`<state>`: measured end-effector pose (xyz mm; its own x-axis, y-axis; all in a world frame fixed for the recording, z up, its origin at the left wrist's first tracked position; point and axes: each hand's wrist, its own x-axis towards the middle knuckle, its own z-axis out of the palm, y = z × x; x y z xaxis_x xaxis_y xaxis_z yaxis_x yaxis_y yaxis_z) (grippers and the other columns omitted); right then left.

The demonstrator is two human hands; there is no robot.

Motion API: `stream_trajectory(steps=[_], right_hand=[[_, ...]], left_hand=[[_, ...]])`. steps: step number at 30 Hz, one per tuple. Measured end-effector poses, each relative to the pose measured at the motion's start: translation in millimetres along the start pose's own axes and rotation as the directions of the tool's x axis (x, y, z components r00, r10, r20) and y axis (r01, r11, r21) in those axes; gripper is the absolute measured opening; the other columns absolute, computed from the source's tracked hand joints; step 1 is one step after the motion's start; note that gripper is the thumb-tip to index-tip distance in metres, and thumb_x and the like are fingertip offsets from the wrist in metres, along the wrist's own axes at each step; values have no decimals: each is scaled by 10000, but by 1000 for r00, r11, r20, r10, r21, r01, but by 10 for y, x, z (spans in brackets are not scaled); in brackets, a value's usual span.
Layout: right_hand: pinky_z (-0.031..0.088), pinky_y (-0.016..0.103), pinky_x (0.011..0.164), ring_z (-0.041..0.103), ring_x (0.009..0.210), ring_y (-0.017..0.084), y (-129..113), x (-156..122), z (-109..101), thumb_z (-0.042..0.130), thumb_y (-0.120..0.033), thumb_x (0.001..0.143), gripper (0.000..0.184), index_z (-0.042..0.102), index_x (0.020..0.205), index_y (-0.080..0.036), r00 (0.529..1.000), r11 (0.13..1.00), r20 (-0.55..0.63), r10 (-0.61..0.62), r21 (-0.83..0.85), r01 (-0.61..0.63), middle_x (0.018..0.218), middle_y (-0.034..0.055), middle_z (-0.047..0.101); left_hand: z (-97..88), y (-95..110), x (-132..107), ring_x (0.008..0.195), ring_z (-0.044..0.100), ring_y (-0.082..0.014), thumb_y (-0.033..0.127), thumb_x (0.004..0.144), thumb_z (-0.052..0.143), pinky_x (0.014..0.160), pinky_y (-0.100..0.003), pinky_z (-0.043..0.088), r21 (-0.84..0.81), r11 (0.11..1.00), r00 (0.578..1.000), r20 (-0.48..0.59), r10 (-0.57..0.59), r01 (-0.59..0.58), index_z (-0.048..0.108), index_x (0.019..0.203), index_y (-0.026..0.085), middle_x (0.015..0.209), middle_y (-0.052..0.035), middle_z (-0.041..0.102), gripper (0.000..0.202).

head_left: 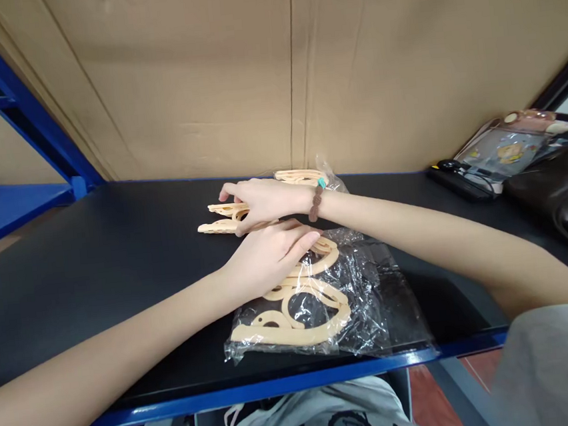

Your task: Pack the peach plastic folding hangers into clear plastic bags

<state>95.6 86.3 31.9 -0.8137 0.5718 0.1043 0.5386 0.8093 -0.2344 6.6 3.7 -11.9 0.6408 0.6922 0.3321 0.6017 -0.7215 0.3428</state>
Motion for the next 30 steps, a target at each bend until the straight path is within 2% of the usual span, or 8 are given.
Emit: stream_trajectory(steps=[4,7,10,13,20,25,28,30], right_hand=[[436,349,850,575,1025,247,-56,-20,-30,630,-214,820,508,487,1300,-130,996,996,-83,-22,-89,15,1191,122,620],[401,407,966,501,1194,308,-18,13,-20,706,-365,806,647,456,1354,-127,998,991,-68,-11,-130,2,1323,171,535],[442,397,927,546,1169,325,56,130,27,719,-503,774,804,402,1416,-137,999,998,19,46,-50,-45,1305,187,563],[491,363,822,624,1058,311,122,249,75,665,-566,784,806,432,1393,-91,993,995,62,97,8,-98,1234,195,631],[477,399,777,636,987,328,74,263,49,648,-429,775,702,465,1352,-74,988,992,-82,127,-3,-128,1165,201,665],[456,380,807,629,947,269,-32,-115,-190,589,-392,827,607,438,1349,-121,948,997,-314,57,-40,-73,1137,138,680],[463,367,841,624,997,247,-65,-609,-347,597,-396,827,612,427,1362,-153,919,998,-394,22,-48,-44,1189,101,652],[475,376,869,623,1035,250,-47,-1010,-417,637,-426,807,683,401,1389,-156,926,998,-376,37,-28,-51,1179,98,648]], left_hand=[[3,1,-4,1133,597,-251,382,1044,269,1014,-418,432,-14,1000,1000,6,5,-5,674,1165,147,1164,-87,684,483],[-14,-7,-11,1152,590,-260,385,1041,279,1012,-426,435,0,1000,1000,6,2,-2,674,1166,157,1184,-84,680,473],[-28,-21,-14,1140,596,-257,387,1040,270,1014,-428,437,-6,1000,1000,24,-11,11,673,1152,152,1198,-91,674,480],[-28,-24,-11,1118,605,-245,378,1039,258,1013,-419,439,-21,1000,1000,31,5,-5,666,1138,152,1173,-91,679,477],[-21,3,-1,1106,605,-246,368,1036,251,1007,-411,436,-18,999,999,36,27,-27,664,1114,148,1136,-91,684,474],[-36,-9,8,1076,612,-255,393,1038,244,959,-394,454,17,1000,999,38,-2,1,661,1160,157,1130,-79,683,495],[-43,-35,7,1044,630,-249,425,1040,227,915,-374,468,16,999,998,52,-35,34,661,1178,187,1124,-65,685,514],[-46,-51,3,1049,630,-251,445,1040,221,913,-378,468,14,999,998,55,-42,41,661,1184,199,1152,-67,677,524]])
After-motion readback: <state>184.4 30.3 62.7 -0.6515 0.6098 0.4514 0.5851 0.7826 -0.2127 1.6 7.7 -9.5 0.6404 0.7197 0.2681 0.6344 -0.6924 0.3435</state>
